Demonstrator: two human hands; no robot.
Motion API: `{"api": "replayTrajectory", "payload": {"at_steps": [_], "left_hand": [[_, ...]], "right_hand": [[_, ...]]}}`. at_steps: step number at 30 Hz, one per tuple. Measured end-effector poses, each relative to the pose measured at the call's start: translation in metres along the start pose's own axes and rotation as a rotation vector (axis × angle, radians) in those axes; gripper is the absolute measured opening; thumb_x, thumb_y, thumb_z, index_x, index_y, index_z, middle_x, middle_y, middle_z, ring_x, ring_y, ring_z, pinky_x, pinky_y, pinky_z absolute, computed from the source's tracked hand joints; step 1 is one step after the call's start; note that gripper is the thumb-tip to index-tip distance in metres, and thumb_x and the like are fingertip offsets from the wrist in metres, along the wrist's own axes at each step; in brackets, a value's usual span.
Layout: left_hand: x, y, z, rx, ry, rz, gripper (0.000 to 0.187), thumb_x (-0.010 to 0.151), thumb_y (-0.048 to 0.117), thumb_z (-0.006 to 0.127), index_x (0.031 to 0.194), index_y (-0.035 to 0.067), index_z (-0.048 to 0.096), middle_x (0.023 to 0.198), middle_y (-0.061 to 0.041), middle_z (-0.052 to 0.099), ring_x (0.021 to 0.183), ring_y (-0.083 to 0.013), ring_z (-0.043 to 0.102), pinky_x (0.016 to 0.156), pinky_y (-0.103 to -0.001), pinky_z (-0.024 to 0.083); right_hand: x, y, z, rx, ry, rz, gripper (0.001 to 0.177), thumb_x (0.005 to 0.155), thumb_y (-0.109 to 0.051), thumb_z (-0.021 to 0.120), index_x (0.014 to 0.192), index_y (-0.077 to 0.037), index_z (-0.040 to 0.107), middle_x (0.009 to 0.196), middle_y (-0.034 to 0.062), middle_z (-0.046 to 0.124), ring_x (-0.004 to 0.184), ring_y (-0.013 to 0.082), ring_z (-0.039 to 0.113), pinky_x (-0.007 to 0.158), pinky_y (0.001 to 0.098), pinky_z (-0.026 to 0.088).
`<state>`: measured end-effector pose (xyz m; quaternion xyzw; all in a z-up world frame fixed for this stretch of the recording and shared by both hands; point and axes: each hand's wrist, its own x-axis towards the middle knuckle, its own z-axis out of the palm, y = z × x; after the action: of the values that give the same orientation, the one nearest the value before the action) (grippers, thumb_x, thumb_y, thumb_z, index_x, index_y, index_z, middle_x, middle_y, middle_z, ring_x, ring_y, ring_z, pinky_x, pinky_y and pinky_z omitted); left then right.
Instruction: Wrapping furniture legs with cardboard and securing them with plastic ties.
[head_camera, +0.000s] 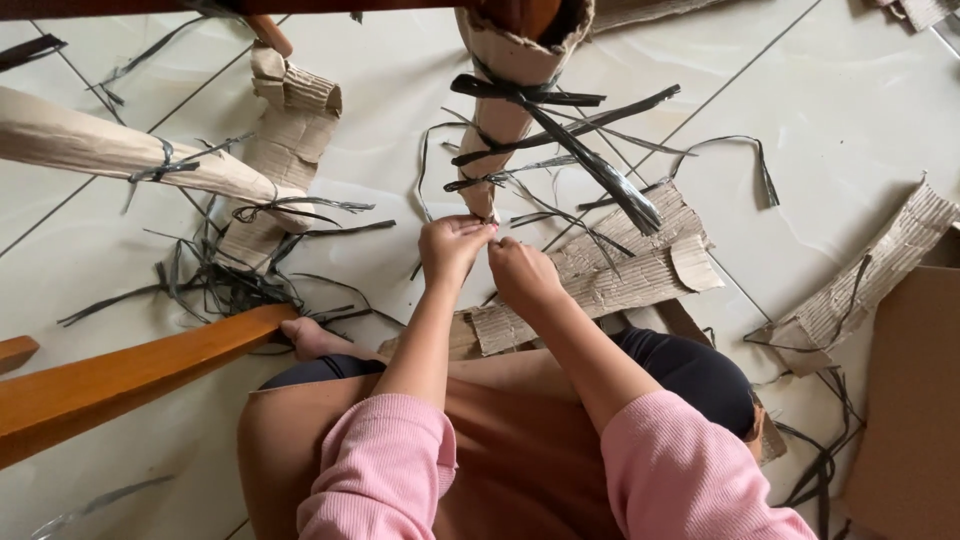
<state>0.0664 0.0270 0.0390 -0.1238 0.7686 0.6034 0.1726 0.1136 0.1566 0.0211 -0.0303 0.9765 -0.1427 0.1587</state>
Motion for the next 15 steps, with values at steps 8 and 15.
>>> {"api": "replayTrajectory", "payload": {"at_steps": [8, 15], "left_hand": [[-0.002, -0.006, 0.002, -0.239, -0.064, -0.028, 0.043, 0.082, 0.011, 0.084, 0.117, -0.009, 0.07, 0.104, -0.021, 0.076, 0.1, -0.0209, 0.071, 0.094, -0.037, 0.058], [0.024, -0.033, 0.013, -0.321, -0.041, -0.072, 0.045, 0.077, 0.011, 0.09, 0.115, -0.005, 0.072, 0.094, -0.013, 0.078, 0.082, -0.014, 0.072, 0.073, -0.028, 0.062]], "right_hand": [[0.004, 0.026, -0.015, 1.043, -0.02, 0.393, 0.021, 0.097, -0.023, 0.059, 0.106, -0.016, 0.076, 0.078, 0.0071, 0.074, 0.063, 0.0164, 0.066, 0.057, 0.0294, 0.052], [0.006, 0.033, -0.01, 1.211, -0.009, 0.452, 0.013, 0.083, -0.012, 0.078, 0.094, -0.005, 0.08, 0.065, 0.0093, 0.071, 0.046, 0.0074, 0.046, 0.04, 0.018, 0.037]]}}
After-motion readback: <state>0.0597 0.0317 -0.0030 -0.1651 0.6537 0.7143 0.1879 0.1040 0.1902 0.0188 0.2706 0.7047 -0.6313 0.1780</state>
